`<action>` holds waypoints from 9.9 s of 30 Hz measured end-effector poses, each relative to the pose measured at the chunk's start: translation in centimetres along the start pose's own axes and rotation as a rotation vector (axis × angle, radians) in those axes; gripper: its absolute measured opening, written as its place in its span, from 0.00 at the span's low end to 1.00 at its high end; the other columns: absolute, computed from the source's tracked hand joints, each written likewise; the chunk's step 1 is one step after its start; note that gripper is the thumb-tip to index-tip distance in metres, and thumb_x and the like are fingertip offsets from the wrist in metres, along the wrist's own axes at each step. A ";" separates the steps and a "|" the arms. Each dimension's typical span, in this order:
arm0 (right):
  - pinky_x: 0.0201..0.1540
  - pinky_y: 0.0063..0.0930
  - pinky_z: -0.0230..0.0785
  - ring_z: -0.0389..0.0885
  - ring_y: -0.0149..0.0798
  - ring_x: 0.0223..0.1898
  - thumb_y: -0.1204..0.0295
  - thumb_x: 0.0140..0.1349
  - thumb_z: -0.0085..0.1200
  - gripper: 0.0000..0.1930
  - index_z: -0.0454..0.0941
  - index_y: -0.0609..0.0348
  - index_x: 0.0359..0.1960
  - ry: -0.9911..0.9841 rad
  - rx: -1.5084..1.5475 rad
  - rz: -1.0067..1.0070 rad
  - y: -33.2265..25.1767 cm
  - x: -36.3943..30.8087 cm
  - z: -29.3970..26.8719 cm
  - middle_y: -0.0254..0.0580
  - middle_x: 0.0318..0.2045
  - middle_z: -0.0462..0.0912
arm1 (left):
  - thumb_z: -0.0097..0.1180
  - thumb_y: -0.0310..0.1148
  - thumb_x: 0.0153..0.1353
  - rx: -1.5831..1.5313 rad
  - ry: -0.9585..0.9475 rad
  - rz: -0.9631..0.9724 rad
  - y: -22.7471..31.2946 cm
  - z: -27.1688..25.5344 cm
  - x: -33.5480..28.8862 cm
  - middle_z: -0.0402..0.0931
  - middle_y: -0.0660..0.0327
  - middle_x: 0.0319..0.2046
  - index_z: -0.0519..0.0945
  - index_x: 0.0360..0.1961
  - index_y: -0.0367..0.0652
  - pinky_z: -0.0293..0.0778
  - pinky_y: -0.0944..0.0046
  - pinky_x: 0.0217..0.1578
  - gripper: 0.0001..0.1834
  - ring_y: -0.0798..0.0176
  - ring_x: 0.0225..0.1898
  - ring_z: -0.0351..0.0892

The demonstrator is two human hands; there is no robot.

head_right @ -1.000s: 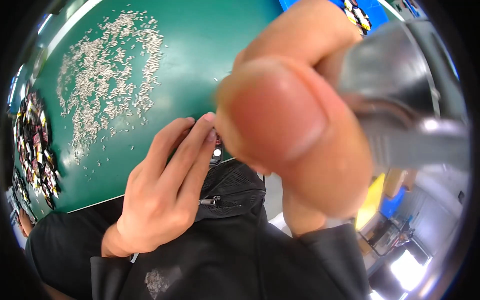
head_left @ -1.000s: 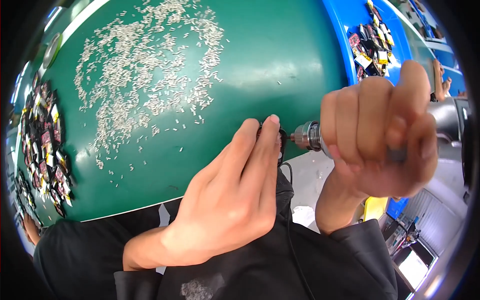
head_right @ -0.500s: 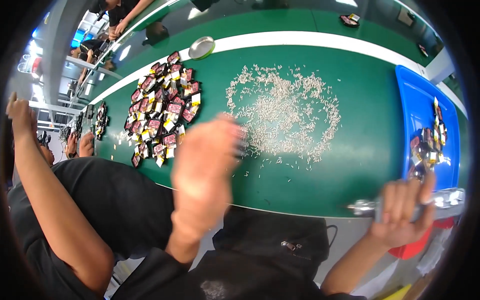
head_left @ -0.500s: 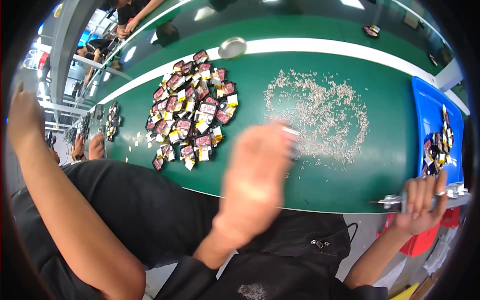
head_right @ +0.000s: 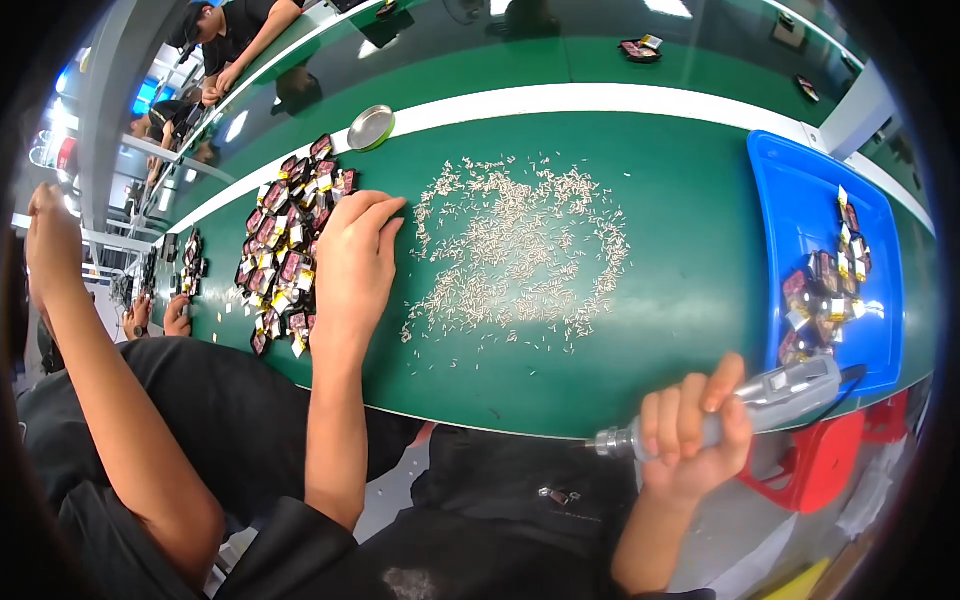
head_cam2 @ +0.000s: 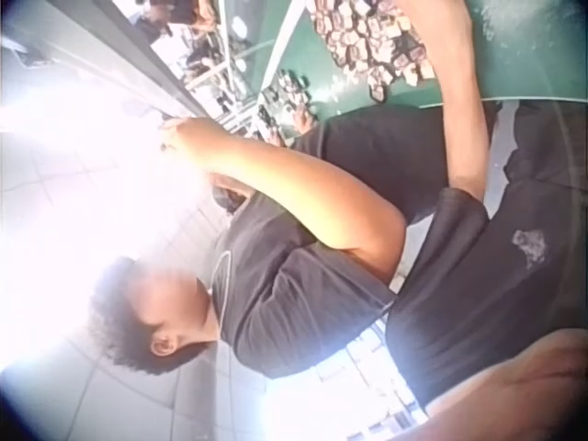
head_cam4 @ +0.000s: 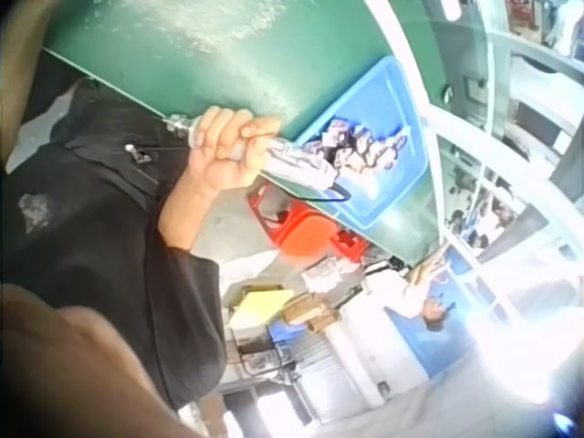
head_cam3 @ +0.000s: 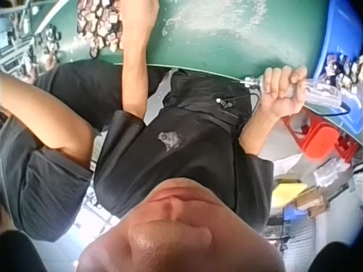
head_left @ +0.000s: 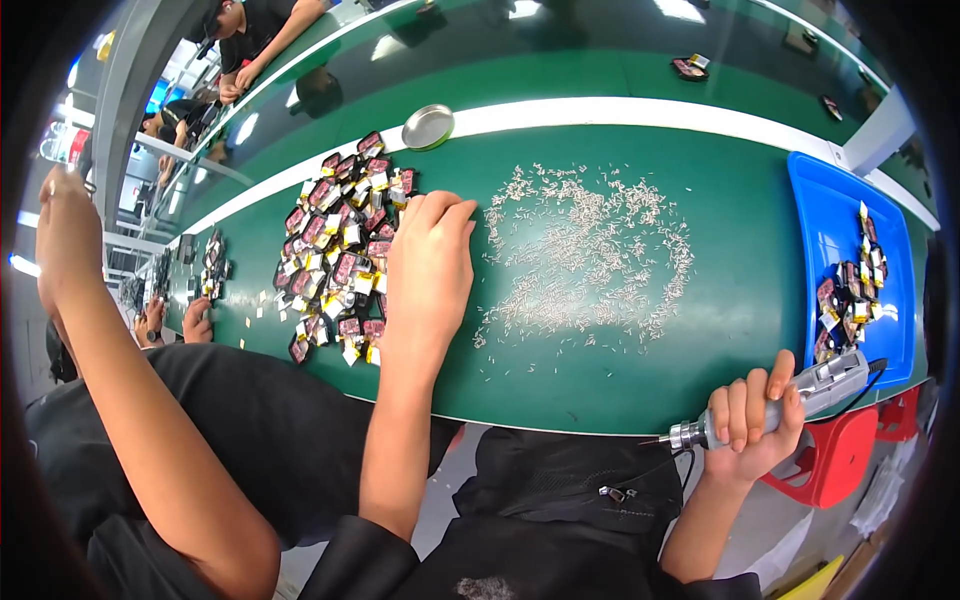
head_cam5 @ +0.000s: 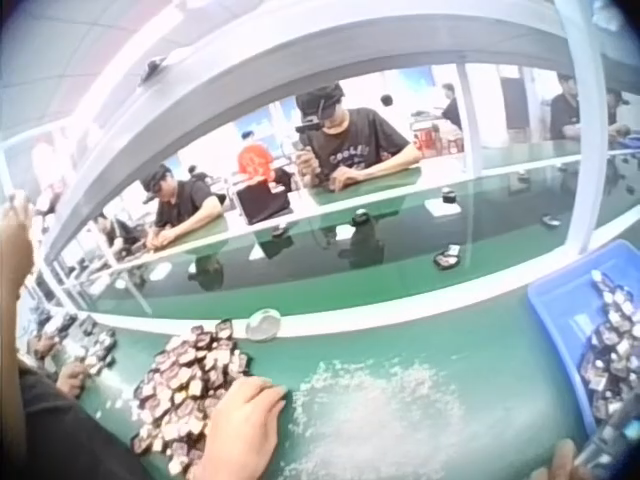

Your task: Use an electric screwdriver to assemble small electronic components on a factory assembly line.

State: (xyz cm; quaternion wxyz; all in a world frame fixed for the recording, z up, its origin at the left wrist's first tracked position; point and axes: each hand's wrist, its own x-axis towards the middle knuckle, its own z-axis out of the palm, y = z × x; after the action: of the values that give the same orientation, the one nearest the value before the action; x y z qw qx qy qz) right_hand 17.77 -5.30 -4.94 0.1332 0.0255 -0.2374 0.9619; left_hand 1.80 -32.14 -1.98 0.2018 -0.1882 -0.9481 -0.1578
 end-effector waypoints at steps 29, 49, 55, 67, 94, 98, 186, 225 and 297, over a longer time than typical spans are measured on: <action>0.19 0.25 0.58 0.57 0.26 0.11 0.64 0.69 0.39 0.09 0.65 0.55 0.33 0.032 0.014 -0.073 -0.5 -0.3 0.3 0.29 0.11 0.60 | 0.49 0.16 0.58 -0.895 -0.100 -0.017 8.1 -2.0 -6.7 0.71 0.55 0.26 0.70 0.28 0.33 0.67 0.66 0.28 0.03 0.63 0.26 0.71; 0.21 0.22 0.59 0.59 0.25 0.12 0.64 0.69 0.42 0.12 0.69 0.58 0.33 -0.077 0.022 -0.243 0.6 -0.1 5.8 0.28 0.12 0.62 | 0.54 0.24 0.64 -1.747 -0.296 -0.306 11.2 -0.7 -11.4 0.76 0.48 0.33 0.77 0.32 0.28 0.71 0.69 0.31 0.07 0.66 0.28 0.73; 0.21 0.22 0.60 0.59 0.25 0.11 0.64 0.69 0.41 0.12 0.68 0.58 0.33 -0.085 0.035 -0.224 0.5 0.0 5.4 0.28 0.12 0.62 | 0.53 0.26 0.65 -1.925 -0.377 -0.286 11.0 0.1 -11.2 0.75 0.49 0.30 0.76 0.31 0.28 0.72 0.67 0.32 0.09 0.63 0.29 0.74; 0.23 0.25 0.61 0.62 0.28 0.12 0.63 0.70 0.38 0.12 0.67 0.58 0.35 -0.219 -0.045 -0.169 -0.6 -0.1 4.7 0.30 0.13 0.63 | 0.57 0.18 0.55 -1.334 -0.314 -0.141 11.3 -0.9 -10.3 0.76 0.53 0.25 0.77 0.25 0.30 0.68 0.68 0.25 0.03 0.64 0.23 0.72; 0.20 0.26 0.57 0.56 0.28 0.10 0.64 0.68 0.40 0.10 0.62 0.55 0.31 0.268 0.086 -0.283 0.6 0.8 0.6 0.30 0.11 0.59 | 0.55 0.28 0.60 -0.431 -0.069 -0.028 8.8 0.4 9.1 0.81 0.54 0.35 0.77 0.45 0.35 0.73 0.64 0.41 0.13 0.63 0.41 0.81; 0.19 0.26 0.57 0.56 0.27 0.10 0.65 0.69 0.40 0.09 0.62 0.55 0.31 0.226 0.124 -0.247 0.5 0.5 1.2 0.30 0.11 0.59 | 0.59 0.37 0.56 -0.214 -0.178 -0.128 4.9 6.3 15.9 0.81 0.48 0.35 0.76 0.44 0.35 0.75 0.54 0.40 0.18 0.50 0.39 0.82; 0.24 0.23 0.62 0.62 0.26 0.13 0.56 0.72 0.33 0.15 0.64 0.51 0.34 -0.361 -0.582 0.084 -4.5 3.4 1.5 0.28 0.14 0.64 | 0.59 0.17 0.42 -0.472 -0.254 0.499 14.9 2.0 -8.7 0.77 0.45 0.46 0.78 0.36 0.22 0.79 0.57 0.37 0.15 0.46 0.44 0.77; 0.18 0.25 0.58 0.58 0.26 0.11 0.66 0.67 0.43 0.08 0.64 0.56 0.33 -0.102 0.022 -0.019 0.6 -0.8 -0.3 0.30 0.12 0.61 | 0.58 0.21 0.54 0.044 -0.049 0.091 0.6 0.5 0.0 0.76 0.55 0.33 0.82 0.32 0.33 0.74 0.56 0.38 0.05 0.52 0.37 0.78; 0.23 0.24 0.58 0.60 0.25 0.13 0.65 0.68 0.42 0.10 0.70 0.57 0.34 0.148 0.021 -0.506 -8.4 -4.7 0.8 0.28 0.13 0.61 | 0.57 0.20 0.39 -0.370 -0.090 0.830 19.2 4.8 -6.3 0.70 0.57 0.28 0.78 0.32 0.28 0.71 0.63 0.27 0.14 0.59 0.29 0.70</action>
State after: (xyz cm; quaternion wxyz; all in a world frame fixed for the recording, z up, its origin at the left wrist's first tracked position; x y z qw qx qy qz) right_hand 24.51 0.31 -1.01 0.3862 0.0149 -0.2032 0.8996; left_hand 13.69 -15.36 -4.66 0.1697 -0.5915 -0.7563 -0.2219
